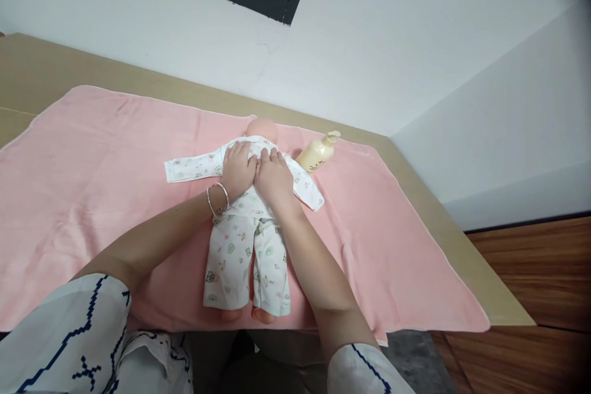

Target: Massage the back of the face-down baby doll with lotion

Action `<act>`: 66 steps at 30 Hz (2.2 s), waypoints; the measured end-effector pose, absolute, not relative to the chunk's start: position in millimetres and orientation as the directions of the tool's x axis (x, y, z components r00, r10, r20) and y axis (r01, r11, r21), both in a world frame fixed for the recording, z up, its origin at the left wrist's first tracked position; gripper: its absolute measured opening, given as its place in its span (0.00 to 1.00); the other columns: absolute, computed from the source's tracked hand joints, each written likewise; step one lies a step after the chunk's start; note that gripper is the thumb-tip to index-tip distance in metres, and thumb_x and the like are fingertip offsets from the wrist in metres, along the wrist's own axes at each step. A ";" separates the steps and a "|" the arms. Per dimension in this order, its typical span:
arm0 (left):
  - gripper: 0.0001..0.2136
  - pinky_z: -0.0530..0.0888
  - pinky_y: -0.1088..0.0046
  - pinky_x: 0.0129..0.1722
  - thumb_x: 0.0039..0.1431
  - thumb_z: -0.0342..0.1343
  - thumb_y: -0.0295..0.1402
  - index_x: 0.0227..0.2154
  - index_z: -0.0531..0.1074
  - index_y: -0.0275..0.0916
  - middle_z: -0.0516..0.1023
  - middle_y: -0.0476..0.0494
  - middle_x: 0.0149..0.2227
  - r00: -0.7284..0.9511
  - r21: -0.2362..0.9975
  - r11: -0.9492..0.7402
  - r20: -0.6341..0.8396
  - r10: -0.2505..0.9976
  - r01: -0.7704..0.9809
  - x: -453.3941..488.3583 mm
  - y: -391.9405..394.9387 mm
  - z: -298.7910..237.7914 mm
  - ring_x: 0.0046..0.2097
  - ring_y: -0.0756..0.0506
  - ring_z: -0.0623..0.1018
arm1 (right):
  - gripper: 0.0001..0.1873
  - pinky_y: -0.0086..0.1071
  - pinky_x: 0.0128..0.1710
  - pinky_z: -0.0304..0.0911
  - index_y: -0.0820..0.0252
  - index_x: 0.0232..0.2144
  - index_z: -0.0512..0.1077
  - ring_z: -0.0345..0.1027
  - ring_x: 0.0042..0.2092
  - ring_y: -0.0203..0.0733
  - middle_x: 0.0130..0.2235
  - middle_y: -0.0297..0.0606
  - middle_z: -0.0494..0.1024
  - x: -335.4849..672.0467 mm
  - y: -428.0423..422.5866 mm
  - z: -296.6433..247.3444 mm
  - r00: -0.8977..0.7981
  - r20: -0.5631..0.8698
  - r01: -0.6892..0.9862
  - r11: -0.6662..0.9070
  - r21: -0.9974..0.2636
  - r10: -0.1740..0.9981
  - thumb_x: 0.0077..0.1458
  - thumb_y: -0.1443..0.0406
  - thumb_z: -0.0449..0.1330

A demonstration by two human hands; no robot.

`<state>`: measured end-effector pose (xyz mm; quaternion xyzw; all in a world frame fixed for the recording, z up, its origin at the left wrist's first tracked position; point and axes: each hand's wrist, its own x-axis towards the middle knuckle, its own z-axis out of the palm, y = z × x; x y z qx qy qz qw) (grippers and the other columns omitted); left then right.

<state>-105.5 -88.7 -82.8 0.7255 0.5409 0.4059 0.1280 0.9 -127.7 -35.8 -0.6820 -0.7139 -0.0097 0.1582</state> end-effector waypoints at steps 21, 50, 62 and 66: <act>0.24 0.61 0.56 0.68 0.70 0.37 0.34 0.59 0.66 0.24 0.72 0.29 0.61 0.366 0.353 -0.500 0.382 0.849 0.791 -122.3 -73.1 -64.6 0.64 0.37 0.69 | 0.20 0.45 0.55 0.64 0.66 0.48 0.72 0.72 0.53 0.56 0.49 0.55 0.79 -6.0 -143.0 -13.6 -0.005 0.185 0.995 0.024 -0.102 0.983 0.68 0.64 0.43; 0.17 0.65 0.49 0.62 0.66 0.43 0.28 0.47 0.75 0.27 0.76 0.25 0.54 0.308 0.294 -0.439 0.400 0.863 0.849 -101.1 -114.5 -51.4 0.60 0.32 0.72 | 0.26 0.53 0.68 0.47 0.67 0.63 0.63 0.56 0.68 0.55 0.66 0.55 0.65 32.4 -108.5 -36.8 -0.142 0.203 0.929 0.201 -0.311 0.969 0.68 0.62 0.43; 0.21 0.59 0.45 0.67 0.67 0.42 0.32 0.58 0.67 0.32 0.69 0.30 0.64 0.221 0.443 -0.403 0.406 0.886 0.801 -105.9 -94.5 -65.2 0.67 0.32 0.65 | 0.19 0.41 0.46 0.64 0.58 0.42 0.74 0.74 0.48 0.55 0.46 0.48 0.81 21.6 -120.8 -16.2 -0.105 0.161 0.977 0.132 -0.167 0.981 0.67 0.62 0.43; 0.22 0.58 0.46 0.68 0.66 0.42 0.33 0.58 0.67 0.31 0.68 0.32 0.65 0.205 0.452 -0.399 0.419 0.885 0.798 -104.4 -94.6 -72.2 0.68 0.32 0.63 | 0.18 0.42 0.54 0.62 0.59 0.45 0.72 0.72 0.51 0.53 0.52 0.48 0.79 29.6 -105.6 -25.7 -0.116 0.203 0.952 0.167 -0.258 0.972 0.67 0.61 0.44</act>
